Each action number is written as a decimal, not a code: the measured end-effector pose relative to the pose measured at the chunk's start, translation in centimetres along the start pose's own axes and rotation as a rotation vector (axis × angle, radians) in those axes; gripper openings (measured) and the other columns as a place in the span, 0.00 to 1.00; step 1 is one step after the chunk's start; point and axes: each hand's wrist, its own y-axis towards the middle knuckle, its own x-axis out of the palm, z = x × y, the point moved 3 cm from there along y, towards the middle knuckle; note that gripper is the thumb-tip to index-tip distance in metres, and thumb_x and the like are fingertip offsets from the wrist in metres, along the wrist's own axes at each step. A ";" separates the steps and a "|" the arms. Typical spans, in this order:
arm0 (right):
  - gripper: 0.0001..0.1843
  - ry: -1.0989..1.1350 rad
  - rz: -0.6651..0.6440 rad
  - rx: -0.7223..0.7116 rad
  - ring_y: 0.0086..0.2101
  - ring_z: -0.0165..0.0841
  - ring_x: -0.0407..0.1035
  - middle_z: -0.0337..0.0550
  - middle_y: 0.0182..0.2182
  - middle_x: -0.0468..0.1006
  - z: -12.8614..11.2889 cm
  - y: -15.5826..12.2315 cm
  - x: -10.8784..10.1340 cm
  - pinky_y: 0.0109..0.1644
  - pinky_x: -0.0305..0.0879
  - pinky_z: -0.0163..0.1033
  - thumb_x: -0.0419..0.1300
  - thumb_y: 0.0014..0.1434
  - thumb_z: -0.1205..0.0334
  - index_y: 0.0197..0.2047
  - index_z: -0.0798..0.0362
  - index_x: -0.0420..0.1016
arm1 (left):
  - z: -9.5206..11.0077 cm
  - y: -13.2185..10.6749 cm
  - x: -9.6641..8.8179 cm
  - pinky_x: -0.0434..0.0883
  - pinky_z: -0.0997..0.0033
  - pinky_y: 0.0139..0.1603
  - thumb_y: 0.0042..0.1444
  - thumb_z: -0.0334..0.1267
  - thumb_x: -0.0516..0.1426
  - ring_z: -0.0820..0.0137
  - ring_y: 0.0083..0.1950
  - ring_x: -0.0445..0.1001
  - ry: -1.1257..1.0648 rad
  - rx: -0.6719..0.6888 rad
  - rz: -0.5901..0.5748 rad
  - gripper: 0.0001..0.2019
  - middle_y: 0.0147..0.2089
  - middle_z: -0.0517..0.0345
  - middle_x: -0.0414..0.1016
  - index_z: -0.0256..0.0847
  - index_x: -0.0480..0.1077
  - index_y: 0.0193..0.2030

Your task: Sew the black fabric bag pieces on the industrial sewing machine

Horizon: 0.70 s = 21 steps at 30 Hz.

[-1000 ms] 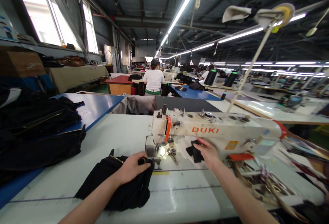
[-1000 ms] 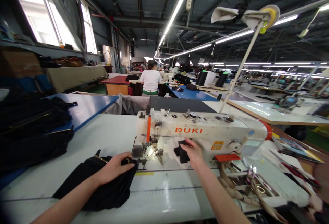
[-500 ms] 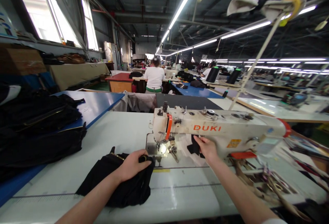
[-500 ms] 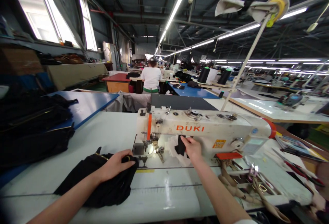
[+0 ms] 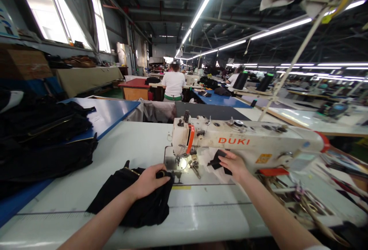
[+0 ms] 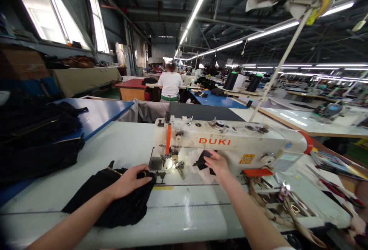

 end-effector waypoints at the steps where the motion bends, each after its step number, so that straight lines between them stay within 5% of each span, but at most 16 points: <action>1: 0.14 -0.009 -0.003 0.005 0.26 0.37 0.74 0.39 0.20 0.76 -0.1 -0.1 -0.1 0.28 0.72 0.38 0.70 0.37 0.61 0.32 0.51 0.79 | 0.1 0.0 0.0 0.66 0.70 0.42 0.53 0.43 0.55 0.65 0.40 0.72 -0.001 0.000 0.001 0.09 0.35 0.60 0.74 0.40 0.69 0.34; 14: 0.20 -0.294 0.124 -0.096 0.22 0.35 0.67 0.36 0.11 0.68 -0.5 -0.1 0.5 0.25 0.58 0.35 0.65 0.41 0.45 0.13 0.50 0.68 | -0.1 0.1 0.0 0.66 0.71 0.44 0.53 0.43 0.55 0.65 0.40 0.72 0.000 0.011 0.002 0.09 0.36 0.61 0.75 0.41 0.70 0.34; 21: 0.11 -0.276 0.196 -0.073 0.34 0.43 0.73 0.44 0.24 0.80 -0.3 1.5 -1.0 0.36 0.64 0.40 0.62 0.44 0.51 0.20 0.49 0.76 | -0.2 0.0 0.0 0.66 0.70 0.43 0.53 0.43 0.56 0.65 0.40 0.72 -0.002 0.008 0.014 0.09 0.36 0.60 0.75 0.40 0.70 0.34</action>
